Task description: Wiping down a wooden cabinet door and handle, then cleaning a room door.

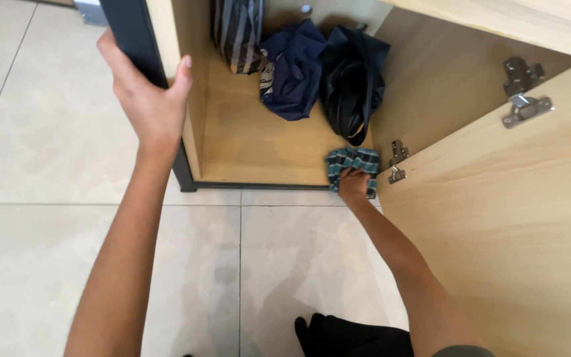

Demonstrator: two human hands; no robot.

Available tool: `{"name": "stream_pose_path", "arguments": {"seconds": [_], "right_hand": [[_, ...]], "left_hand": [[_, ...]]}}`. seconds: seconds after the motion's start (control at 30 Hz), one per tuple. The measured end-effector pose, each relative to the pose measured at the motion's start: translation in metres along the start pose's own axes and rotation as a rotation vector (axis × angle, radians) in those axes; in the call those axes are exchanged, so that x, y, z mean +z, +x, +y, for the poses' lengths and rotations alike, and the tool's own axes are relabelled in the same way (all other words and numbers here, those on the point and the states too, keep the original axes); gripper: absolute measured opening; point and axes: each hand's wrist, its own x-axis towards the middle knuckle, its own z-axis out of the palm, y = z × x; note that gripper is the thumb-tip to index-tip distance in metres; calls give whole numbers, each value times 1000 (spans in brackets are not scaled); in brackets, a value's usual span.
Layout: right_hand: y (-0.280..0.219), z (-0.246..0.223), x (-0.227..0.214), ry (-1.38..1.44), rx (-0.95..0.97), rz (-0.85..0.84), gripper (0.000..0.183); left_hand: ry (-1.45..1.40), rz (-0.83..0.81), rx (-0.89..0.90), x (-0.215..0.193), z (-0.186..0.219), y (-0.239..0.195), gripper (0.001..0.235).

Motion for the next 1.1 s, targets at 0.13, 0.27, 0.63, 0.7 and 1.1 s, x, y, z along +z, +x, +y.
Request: {"name": "stream_pose_path", "arguments": {"seconds": [0.13, 0.27, 0.63, 0.7, 1.1], "right_hand": [[-16, -79, -5, -71, -46, 243, 54], [-75, -157, -93, -63, -289, 468, 51], [-199, -117, -237, 498, -787, 400, 29], [-208, -42, -253, 513, -621, 529, 30], [-354, 400, -259, 1424, 543, 1673, 38]], "left_hand": [[45, 3, -38, 0, 3, -1, 77], [34, -5, -60, -2, 7, 1, 78], [-66, 11, -20, 1, -7, 0, 75], [-91, 39, 27, 1, 7, 6, 66], [-1097, -178, -532, 35, -131, 29, 60]]}}
